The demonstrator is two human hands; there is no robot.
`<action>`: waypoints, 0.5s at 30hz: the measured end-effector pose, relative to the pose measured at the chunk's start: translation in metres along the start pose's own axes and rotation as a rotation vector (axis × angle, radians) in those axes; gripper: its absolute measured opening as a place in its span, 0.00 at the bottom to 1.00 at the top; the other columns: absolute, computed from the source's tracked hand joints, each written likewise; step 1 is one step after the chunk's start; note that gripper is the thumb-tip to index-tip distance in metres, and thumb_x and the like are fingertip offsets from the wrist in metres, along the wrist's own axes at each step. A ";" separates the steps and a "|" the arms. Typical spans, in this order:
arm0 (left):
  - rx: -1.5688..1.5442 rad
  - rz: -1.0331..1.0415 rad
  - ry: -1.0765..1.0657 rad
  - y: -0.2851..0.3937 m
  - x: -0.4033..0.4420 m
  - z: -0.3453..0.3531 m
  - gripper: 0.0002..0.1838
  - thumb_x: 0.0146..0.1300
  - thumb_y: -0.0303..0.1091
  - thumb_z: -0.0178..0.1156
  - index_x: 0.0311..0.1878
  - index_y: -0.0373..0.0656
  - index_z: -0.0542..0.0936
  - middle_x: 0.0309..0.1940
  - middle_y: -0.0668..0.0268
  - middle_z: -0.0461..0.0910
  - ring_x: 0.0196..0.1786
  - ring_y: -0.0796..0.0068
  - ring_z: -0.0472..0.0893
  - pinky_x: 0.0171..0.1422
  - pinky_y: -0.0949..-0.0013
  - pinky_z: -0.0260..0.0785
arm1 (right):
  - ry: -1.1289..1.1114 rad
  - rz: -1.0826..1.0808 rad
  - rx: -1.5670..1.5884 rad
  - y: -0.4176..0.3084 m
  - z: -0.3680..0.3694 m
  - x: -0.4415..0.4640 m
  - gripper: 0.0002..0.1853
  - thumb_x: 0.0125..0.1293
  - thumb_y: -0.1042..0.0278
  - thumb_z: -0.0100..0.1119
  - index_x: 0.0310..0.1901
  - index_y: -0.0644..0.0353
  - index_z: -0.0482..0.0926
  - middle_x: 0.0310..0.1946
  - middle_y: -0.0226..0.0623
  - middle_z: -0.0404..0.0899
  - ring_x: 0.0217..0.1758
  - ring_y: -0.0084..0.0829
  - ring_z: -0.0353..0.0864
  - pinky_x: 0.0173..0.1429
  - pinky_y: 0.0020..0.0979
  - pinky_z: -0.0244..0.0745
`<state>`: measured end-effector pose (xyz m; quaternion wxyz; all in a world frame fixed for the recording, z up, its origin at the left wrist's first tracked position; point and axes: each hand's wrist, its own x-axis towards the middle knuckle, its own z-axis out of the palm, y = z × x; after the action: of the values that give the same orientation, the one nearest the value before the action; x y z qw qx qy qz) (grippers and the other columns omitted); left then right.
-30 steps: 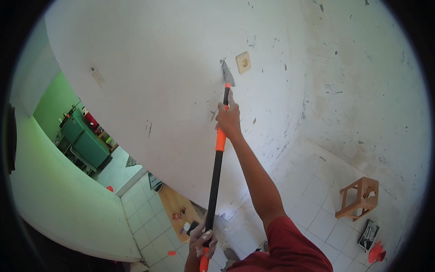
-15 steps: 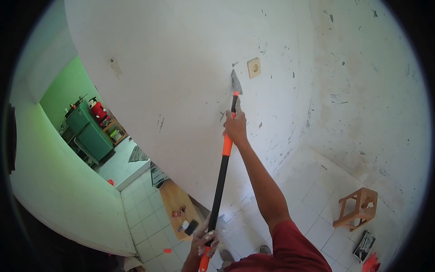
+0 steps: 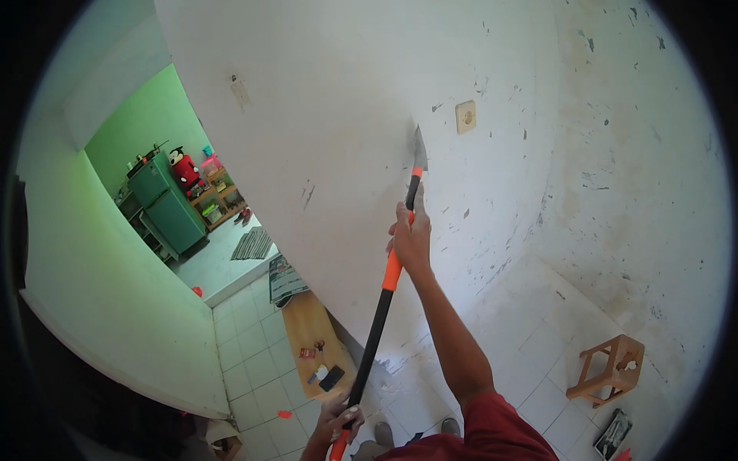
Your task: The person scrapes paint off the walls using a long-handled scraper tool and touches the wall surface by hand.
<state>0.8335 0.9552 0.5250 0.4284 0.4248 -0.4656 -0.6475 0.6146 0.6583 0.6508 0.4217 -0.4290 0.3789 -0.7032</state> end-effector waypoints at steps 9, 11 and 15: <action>-0.224 -0.023 0.302 0.010 -0.155 -0.093 0.35 0.72 0.29 0.61 0.80 0.36 0.62 0.24 0.76 0.69 0.22 0.84 0.69 0.26 0.78 0.65 | -0.123 0.031 0.137 0.006 0.129 -0.134 0.39 0.82 0.60 0.48 0.86 0.54 0.39 0.24 0.32 0.73 0.15 0.22 0.72 0.18 0.28 0.74; -0.217 -0.125 0.470 0.013 -0.187 -0.117 0.36 0.72 0.31 0.64 0.80 0.37 0.62 0.27 0.77 0.70 0.28 0.84 0.70 0.30 0.76 0.63 | -0.130 0.027 0.150 0.011 0.154 -0.151 0.40 0.83 0.60 0.48 0.86 0.54 0.38 0.25 0.32 0.74 0.15 0.22 0.72 0.18 0.28 0.74; -0.108 -0.223 0.431 -0.013 -0.234 -0.182 0.24 0.72 0.35 0.66 0.68 0.39 0.75 0.29 0.76 0.73 0.29 0.82 0.72 0.33 0.75 0.64 | -0.124 0.058 0.278 0.000 0.185 -0.175 0.41 0.83 0.61 0.48 0.85 0.54 0.36 0.25 0.33 0.74 0.15 0.23 0.73 0.18 0.29 0.73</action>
<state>1.0679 1.1365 0.5099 0.4659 0.5784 -0.2785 -0.6089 0.8332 0.7870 0.6648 0.5198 -0.3983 0.2634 -0.7084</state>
